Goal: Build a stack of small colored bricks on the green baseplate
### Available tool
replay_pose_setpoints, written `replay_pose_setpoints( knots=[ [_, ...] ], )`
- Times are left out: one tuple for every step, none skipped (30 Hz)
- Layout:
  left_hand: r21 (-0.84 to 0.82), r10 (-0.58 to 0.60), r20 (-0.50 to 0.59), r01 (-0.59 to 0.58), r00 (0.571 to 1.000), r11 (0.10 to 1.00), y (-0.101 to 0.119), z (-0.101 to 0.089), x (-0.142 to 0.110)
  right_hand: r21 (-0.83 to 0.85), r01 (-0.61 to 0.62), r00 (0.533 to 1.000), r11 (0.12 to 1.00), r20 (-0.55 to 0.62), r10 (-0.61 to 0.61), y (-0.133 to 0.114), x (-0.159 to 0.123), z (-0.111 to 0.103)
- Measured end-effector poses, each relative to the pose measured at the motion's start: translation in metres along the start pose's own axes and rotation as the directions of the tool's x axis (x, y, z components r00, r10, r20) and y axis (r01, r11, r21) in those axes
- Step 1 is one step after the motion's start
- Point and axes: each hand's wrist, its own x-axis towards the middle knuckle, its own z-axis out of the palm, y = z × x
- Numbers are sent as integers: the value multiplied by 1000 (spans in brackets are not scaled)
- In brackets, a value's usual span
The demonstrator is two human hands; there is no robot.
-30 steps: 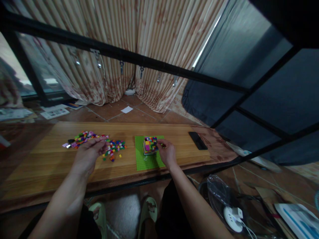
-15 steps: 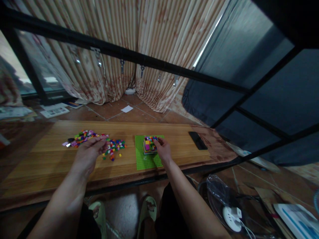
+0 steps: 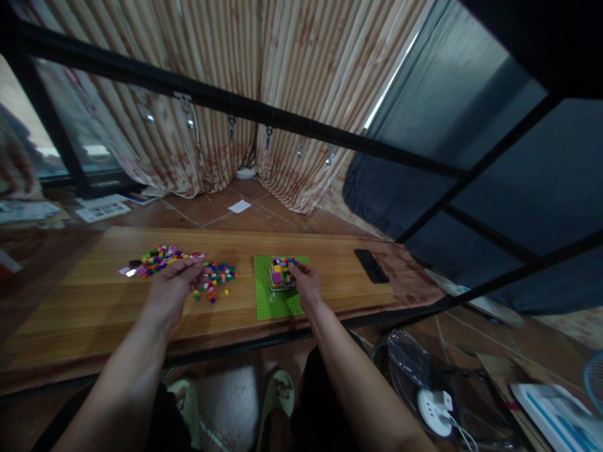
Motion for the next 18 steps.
replay_pose_setpoints(
  knots=[
    [2, -4, 2, 4, 1000, 1000, 0, 0, 0, 6, -10, 1000, 1000, 0, 10, -2, -1, 1],
    [3, -5, 4, 5, 1000, 1000, 0, 0, 0, 10, -20, 1000, 1000, 7, 20, -3, -2, 1],
    [4, -5, 7, 5, 1000, 1000, -1, 0, 0, 12, -32, 999, 999, 17, 31, -4, -3, 1],
    [4, -3, 8, 2, 1000, 1000, -1, 0, 1, 15, -47, 999, 999, 27, 46, -4, -4, 0],
    [3, 0, 8, 0, 1000, 1000, -1, -1, 2, 17, -63, 997, 998, 34, 63, -5, -5, -1],
    [0, 2, 6, -2, 1000, 1000, -1, -2, 2, 19, -77, 996, 997, 34, 77, -4, -6, -3],
    [0, 4, 2, -4, 1000, 1000, -1, -2, 3, 19, -87, 996, 996, 25, 86, -4, -7, -6],
    [0, 7, 0, -7, 1000, 1000, -1, -3, 3, 19, -92, 996, 996, 12, 92, -4, -8, -8],
    [1, 10, 0, -10, 1000, 1000, 0, -4, 3, 17, -91, 996, 996, -2, 91, -3, -9, -11],
    [-1, 12, 0, -12, 1000, 1000, 0, -4, 3, 14, -86, 996, 996, -12, 86, -3, -10, -13],
    [-5, 12, -1, -12, 1000, 1000, 1, -4, 3, 11, -77, 997, 997, -17, 77, -3, -11, -14],
    [-10, 10, -2, -10, 1000, 1000, 1, -4, 3, 8, -67, 998, 998, -16, 67, -3, -12, -14],
    [-17, 7, -4, -7, 1000, 1000, 2, -4, 2, 3, -56, 998, 998, -8, 56, -2, -13, -13],
    [-24, 4, -7, -4, 1000, 1000, 2, -3, 2, -3, -43, 999, 999, 4, 44, -2, -14, -11],
    [-30, 0, -9, -1, 1000, 1000, 2, -2, 1, -6, -33, 999, 999, 17, 33, -2, -15, -9],
    [-33, -1, -9, 1, 1000, 999, 2, -2, 1, -6, -26, 999, 1000, 30, 26, -2, -15, -6],
    [-34, -2, -7, 2, 1000, 999, 2, -1, 1, -4, -19, 999, 1000, 38, 19, -2, -16, -4],
    [-35, -2, -7, 2, 1000, 999, 1, -1, 1, -1, -10, 999, 1000, 40, 10, -1, -16, -1]
  ],
)
